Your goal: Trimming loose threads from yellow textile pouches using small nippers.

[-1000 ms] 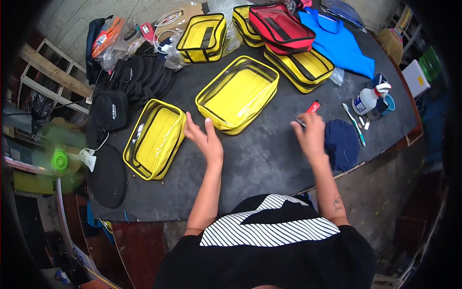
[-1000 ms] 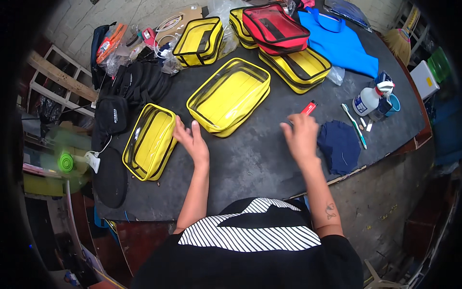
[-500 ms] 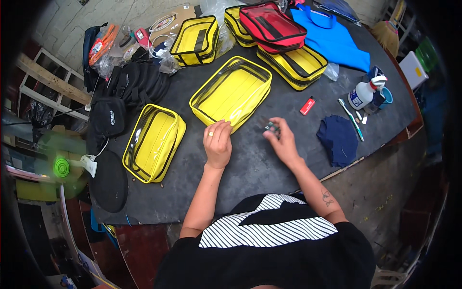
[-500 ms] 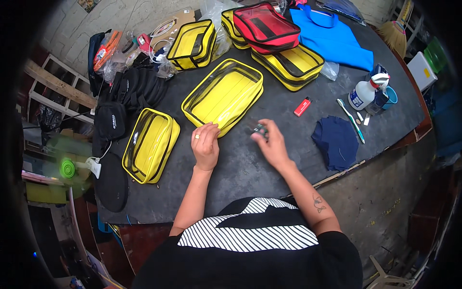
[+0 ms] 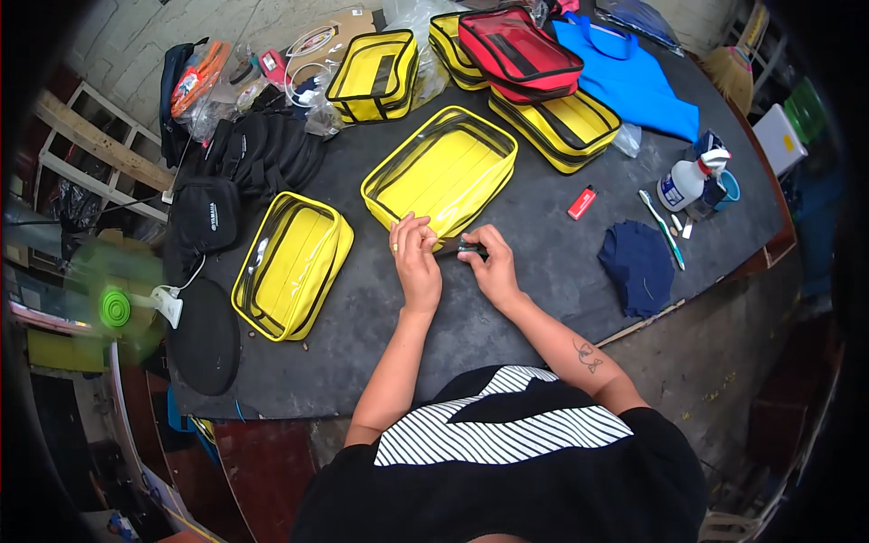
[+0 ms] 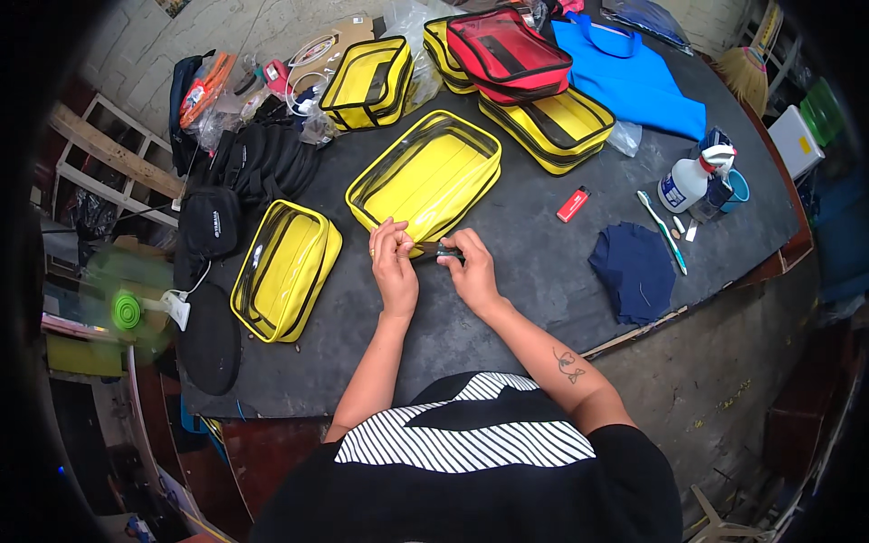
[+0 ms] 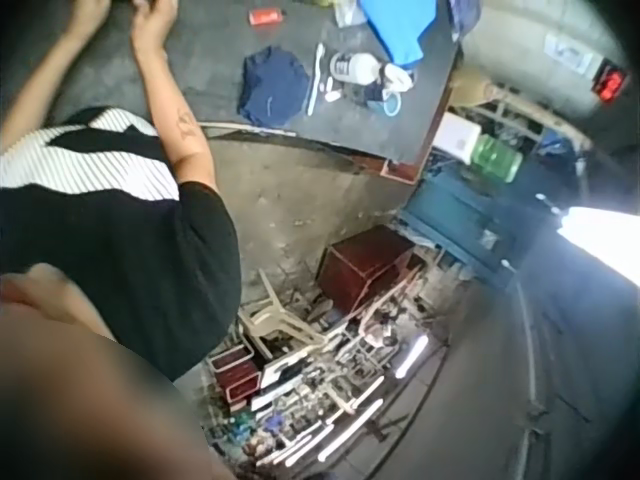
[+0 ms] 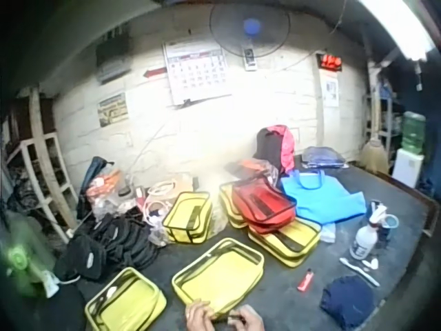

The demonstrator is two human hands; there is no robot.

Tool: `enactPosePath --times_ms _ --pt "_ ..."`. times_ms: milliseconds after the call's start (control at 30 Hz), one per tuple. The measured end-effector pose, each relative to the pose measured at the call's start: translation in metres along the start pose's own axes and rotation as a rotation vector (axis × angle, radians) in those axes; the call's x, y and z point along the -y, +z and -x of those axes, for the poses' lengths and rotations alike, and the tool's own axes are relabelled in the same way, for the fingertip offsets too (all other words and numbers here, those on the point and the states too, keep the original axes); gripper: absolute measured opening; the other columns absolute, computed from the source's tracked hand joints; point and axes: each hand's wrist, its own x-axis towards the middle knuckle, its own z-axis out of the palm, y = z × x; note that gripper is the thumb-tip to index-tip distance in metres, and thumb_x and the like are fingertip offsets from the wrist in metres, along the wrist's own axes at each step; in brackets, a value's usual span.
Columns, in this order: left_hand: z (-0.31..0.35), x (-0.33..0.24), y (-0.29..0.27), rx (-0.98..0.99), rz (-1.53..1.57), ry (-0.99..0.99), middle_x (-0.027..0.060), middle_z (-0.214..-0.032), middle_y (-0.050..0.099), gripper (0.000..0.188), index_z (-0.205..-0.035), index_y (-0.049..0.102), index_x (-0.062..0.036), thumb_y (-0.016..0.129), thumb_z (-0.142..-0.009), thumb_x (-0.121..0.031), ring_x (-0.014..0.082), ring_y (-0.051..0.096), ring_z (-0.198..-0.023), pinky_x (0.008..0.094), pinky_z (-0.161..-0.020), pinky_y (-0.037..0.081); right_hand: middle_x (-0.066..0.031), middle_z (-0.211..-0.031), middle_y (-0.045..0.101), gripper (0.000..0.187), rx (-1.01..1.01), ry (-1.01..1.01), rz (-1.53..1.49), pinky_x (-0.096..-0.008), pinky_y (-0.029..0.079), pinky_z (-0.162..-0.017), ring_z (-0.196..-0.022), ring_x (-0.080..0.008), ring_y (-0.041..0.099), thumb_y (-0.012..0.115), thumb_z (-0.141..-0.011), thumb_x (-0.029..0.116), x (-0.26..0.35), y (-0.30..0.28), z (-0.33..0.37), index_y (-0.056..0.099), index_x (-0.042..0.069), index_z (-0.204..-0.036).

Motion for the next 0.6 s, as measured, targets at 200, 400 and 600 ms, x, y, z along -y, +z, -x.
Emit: enactPosePath --times_ms 200,400,600 --pt "0.0 0.002 0.002 0.003 -0.062 0.048 0.0142 -0.105 0.06 0.004 -0.087 0.052 -0.0012 0.048 -0.086 0.0 0.0354 0.051 -0.115 0.0482 -0.108 0.029 -0.012 -0.088 0.056 0.024 0.0 -0.075 0.058 -0.028 0.047 -0.073 -0.081 -0.0225 0.058 0.067 -0.07 -0.011 -0.007 0.006 -0.001 0.055 -0.004 -0.089" --pt "0.0 0.002 0.002 -0.022 -0.068 0.063 0.0142 -0.104 0.06 0.004 -0.087 0.051 -0.0011 0.048 -0.086 0.001 0.0352 0.052 -0.114 0.0482 -0.108 0.029 -0.0131 -0.088 0.056 0.024 -0.052 -0.107 0.094 -0.0292 0.047 -0.074 -0.082 -0.0247 0.058 0.066 -0.069 -0.012 -0.006 0.012 0.0 0.055 -0.005 -0.089" --pt "-0.001 0.003 0.002 -0.015 -0.049 0.043 0.0138 -0.102 0.061 0.004 -0.087 0.051 -0.0013 0.048 -0.086 0.001 0.0346 0.054 -0.112 0.0473 -0.108 0.029 -0.0136 -0.088 0.057 0.023 -0.088 -0.157 0.099 -0.03 0.048 -0.073 -0.081 -0.0256 0.058 0.066 -0.07 -0.012 -0.006 0.012 -0.001 0.056 -0.005 -0.09"
